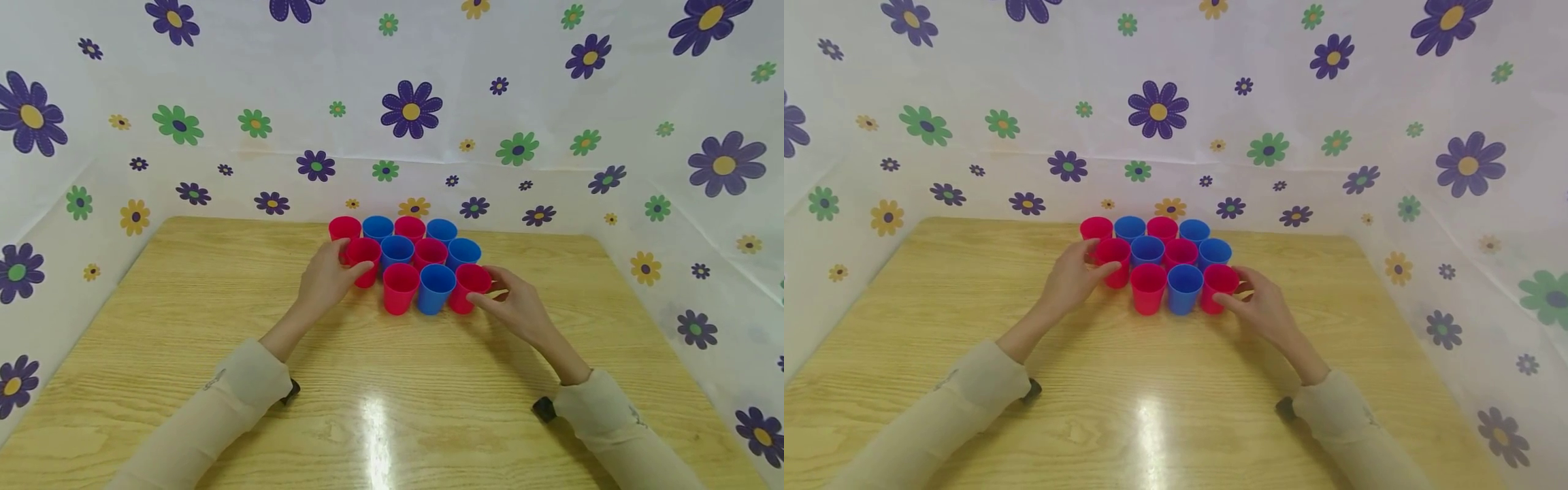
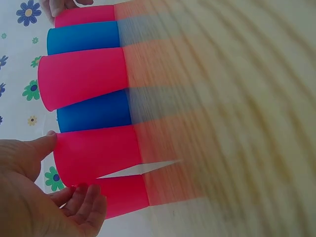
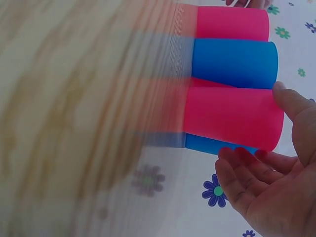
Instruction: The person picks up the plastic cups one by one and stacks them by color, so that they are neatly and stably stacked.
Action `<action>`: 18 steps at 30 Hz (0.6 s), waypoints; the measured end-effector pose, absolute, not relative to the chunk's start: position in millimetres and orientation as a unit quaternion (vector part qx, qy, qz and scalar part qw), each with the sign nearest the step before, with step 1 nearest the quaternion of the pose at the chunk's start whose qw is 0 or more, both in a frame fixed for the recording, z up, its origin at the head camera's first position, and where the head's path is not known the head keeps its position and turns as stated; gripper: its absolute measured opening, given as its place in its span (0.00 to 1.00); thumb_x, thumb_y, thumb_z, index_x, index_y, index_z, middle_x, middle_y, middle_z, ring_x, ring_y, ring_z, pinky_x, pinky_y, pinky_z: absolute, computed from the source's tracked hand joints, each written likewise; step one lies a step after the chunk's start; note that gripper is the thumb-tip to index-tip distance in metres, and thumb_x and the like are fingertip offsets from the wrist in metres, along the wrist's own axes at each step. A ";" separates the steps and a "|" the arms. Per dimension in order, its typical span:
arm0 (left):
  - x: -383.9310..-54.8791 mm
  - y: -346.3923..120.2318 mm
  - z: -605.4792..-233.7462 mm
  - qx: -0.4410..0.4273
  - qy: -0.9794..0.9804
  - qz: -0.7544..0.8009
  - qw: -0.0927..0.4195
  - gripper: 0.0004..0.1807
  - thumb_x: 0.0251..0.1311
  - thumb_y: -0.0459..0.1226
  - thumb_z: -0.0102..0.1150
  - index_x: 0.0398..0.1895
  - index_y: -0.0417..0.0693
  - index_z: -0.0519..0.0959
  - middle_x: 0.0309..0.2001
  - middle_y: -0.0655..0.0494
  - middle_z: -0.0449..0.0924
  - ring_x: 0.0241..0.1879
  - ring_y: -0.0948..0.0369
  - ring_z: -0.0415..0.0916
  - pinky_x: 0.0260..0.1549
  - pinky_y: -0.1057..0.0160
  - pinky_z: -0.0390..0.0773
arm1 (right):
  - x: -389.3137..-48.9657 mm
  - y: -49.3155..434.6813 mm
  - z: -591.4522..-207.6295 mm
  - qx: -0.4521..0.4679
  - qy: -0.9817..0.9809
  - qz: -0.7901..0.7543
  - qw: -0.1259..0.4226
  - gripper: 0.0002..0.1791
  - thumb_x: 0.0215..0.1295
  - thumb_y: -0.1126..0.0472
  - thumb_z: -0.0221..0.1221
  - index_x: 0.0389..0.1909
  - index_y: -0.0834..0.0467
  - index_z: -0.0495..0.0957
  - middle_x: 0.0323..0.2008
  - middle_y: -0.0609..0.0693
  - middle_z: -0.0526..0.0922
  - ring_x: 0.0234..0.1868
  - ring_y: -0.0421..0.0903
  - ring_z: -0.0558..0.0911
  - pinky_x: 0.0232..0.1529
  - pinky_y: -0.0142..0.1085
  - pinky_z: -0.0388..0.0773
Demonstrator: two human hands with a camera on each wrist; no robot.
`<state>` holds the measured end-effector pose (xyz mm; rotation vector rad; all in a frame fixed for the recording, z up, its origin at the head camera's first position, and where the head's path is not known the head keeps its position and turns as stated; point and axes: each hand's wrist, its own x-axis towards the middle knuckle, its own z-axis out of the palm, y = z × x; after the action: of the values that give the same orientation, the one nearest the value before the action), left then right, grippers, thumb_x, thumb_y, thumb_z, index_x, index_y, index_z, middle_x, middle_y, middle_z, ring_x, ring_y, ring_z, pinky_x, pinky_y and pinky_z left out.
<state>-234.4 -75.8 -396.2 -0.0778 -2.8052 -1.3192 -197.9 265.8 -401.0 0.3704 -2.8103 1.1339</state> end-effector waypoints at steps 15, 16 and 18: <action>-238.1 -78.2 -396.0 -0.022 -0.918 -0.397 0.014 0.40 0.62 0.51 0.71 0.71 0.42 0.69 0.64 0.43 0.74 0.61 0.46 0.73 0.55 0.46 0.81 | -197.3 263.9 -401.3 0.120 -0.917 0.379 0.036 0.33 0.68 0.53 0.69 0.67 0.65 0.71 0.55 0.62 0.82 0.54 0.57 0.81 0.47 0.31 0.80; -237.8 -78.7 -395.6 -0.023 -0.919 -0.394 0.013 0.40 0.61 0.51 0.71 0.71 0.41 0.69 0.64 0.43 0.74 0.61 0.46 0.73 0.55 0.46 0.81 | -196.4 264.3 -401.2 0.120 -0.916 0.381 0.035 0.33 0.68 0.54 0.69 0.67 0.65 0.71 0.55 0.62 0.82 0.54 0.57 0.81 0.47 0.30 0.80; -236.5 -80.0 -395.0 -0.023 -0.921 -0.390 0.010 0.40 0.60 0.50 0.72 0.70 0.40 0.69 0.63 0.42 0.74 0.61 0.46 0.72 0.55 0.46 0.81 | -194.2 265.1 -400.9 0.119 -0.915 0.384 0.030 0.32 0.68 0.55 0.69 0.67 0.66 0.70 0.56 0.62 0.82 0.54 0.57 0.81 0.46 0.29 0.79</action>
<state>-236.5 -80.0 -395.0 -0.0718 -2.8739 -1.2165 -194.2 265.1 -400.9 0.3654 -2.8208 1.1836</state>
